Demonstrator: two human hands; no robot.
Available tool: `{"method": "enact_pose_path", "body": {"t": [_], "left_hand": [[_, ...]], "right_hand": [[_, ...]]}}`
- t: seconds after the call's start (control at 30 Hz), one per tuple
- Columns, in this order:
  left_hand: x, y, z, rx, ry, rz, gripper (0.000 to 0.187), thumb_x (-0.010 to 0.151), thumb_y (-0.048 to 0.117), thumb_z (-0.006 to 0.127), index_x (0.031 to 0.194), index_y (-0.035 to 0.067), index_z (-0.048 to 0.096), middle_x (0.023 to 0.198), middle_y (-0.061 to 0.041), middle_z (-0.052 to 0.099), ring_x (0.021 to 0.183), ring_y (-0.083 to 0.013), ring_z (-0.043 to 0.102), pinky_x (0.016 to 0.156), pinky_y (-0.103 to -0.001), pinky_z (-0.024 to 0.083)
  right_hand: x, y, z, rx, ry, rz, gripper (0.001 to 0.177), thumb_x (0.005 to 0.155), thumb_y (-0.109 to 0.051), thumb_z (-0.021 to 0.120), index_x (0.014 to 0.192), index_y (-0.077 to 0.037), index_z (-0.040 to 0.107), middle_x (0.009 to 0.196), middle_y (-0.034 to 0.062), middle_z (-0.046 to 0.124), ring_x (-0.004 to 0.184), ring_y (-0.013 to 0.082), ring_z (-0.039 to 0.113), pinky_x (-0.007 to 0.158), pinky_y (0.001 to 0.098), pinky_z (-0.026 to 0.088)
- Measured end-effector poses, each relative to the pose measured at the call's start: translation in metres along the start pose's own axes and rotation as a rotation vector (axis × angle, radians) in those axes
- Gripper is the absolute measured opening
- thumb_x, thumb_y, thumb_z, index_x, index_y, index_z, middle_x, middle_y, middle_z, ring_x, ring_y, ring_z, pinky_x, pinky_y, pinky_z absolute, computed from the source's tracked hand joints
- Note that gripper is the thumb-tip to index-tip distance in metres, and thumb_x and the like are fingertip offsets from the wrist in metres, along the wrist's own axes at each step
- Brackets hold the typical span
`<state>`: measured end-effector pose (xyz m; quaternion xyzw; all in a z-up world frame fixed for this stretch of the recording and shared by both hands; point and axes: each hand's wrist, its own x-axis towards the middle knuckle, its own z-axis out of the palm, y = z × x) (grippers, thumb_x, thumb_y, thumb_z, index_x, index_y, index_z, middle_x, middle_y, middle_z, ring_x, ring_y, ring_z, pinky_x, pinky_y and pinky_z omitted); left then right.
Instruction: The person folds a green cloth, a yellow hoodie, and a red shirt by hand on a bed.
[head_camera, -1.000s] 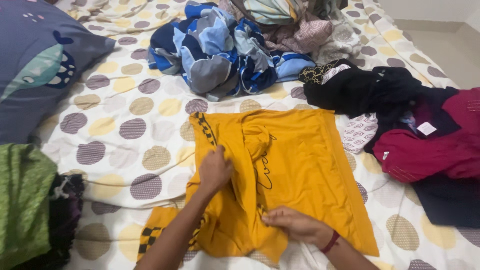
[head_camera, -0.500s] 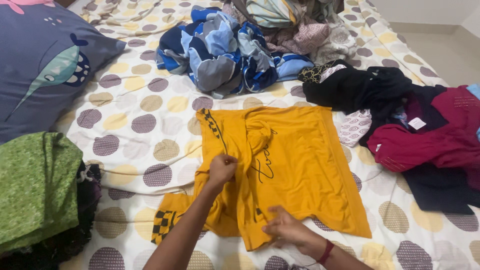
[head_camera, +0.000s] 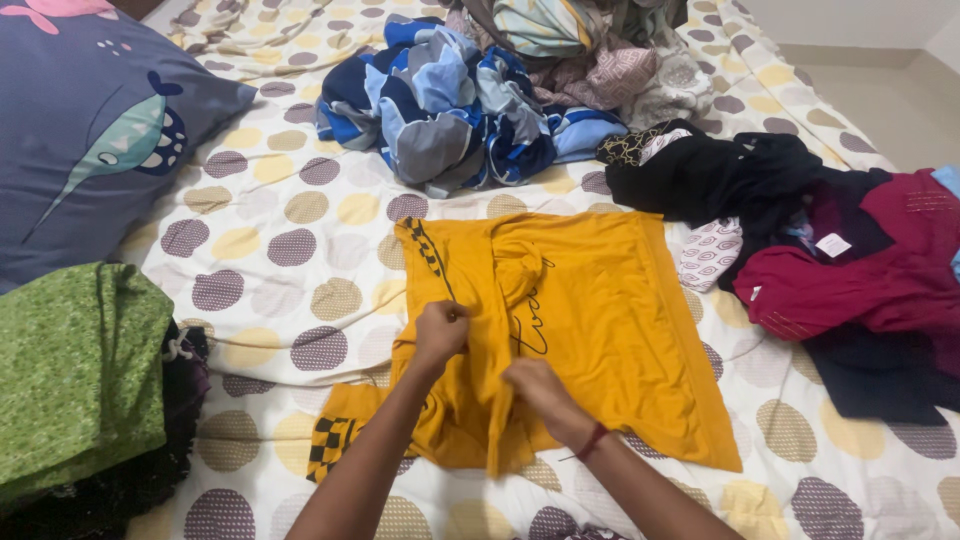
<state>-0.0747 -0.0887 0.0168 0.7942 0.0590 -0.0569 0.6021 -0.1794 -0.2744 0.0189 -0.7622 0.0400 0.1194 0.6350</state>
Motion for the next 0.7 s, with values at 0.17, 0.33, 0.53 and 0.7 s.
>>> {"method": "enact_pose_path", "body": {"t": [0.17, 0.33, 0.53, 0.7], "left_hand": [[0.004, -0.033, 0.007, 0.165, 0.180, 0.106, 0.023, 0.082, 0.013, 0.067, 0.102, 0.007, 0.076, 0.093, -0.015, 0.075, 0.089, -0.0286, 0.074, 0.081, -0.038, 0.056], [-0.009, -0.039, 0.015, 0.242, 0.059, -0.043, 0.050, 0.075, 0.016, 0.077, 0.123, 0.010, 0.064, 0.102, -0.017, 0.074, 0.095, -0.0309, 0.073, 0.085, -0.040, 0.057], [-0.033, -0.026, 0.017, 0.280, -0.034, -0.054, 0.090, 0.071, 0.013, 0.081, 0.147, 0.014, 0.032, 0.116, -0.022, 0.068, 0.107, -0.0384, 0.067, 0.092, -0.045, 0.054], [-0.059, -0.009, 0.010, 0.502, -0.022, -0.096, 0.076, 0.082, 0.014, 0.073, 0.147, 0.012, 0.035, 0.118, -0.027, 0.068, 0.112, -0.0432, 0.064, 0.094, -0.050, 0.050]], "right_hand": [[-0.031, -0.029, -0.010, 1.070, -0.104, 0.502, 0.049, 0.092, -0.031, 0.039, 0.123, -0.003, 0.065, 0.116, 0.0142, 0.077, 0.101, 0.0299, 0.075, 0.096, 0.0461, 0.056], [-0.040, 0.014, 0.003, 0.726, -0.117, 0.645, 0.028, 0.094, -0.018, 0.061, 0.119, -0.006, 0.067, 0.106, 0.0101, 0.072, 0.091, 0.0256, 0.071, 0.085, 0.0447, 0.058], [-0.025, 0.079, -0.006, 0.611, -0.223, 0.659, 0.038, 0.079, 0.004, 0.052, 0.116, 0.008, 0.063, 0.100, 0.0191, 0.072, 0.088, 0.0296, 0.074, 0.084, 0.0449, 0.065], [-0.047, 0.045, -0.005, 0.528, -0.195, 0.661, 0.036, 0.086, 0.002, 0.060, 0.121, 0.011, 0.059, 0.104, 0.0221, 0.074, 0.094, 0.0325, 0.076, 0.085, 0.0445, 0.064]]}}
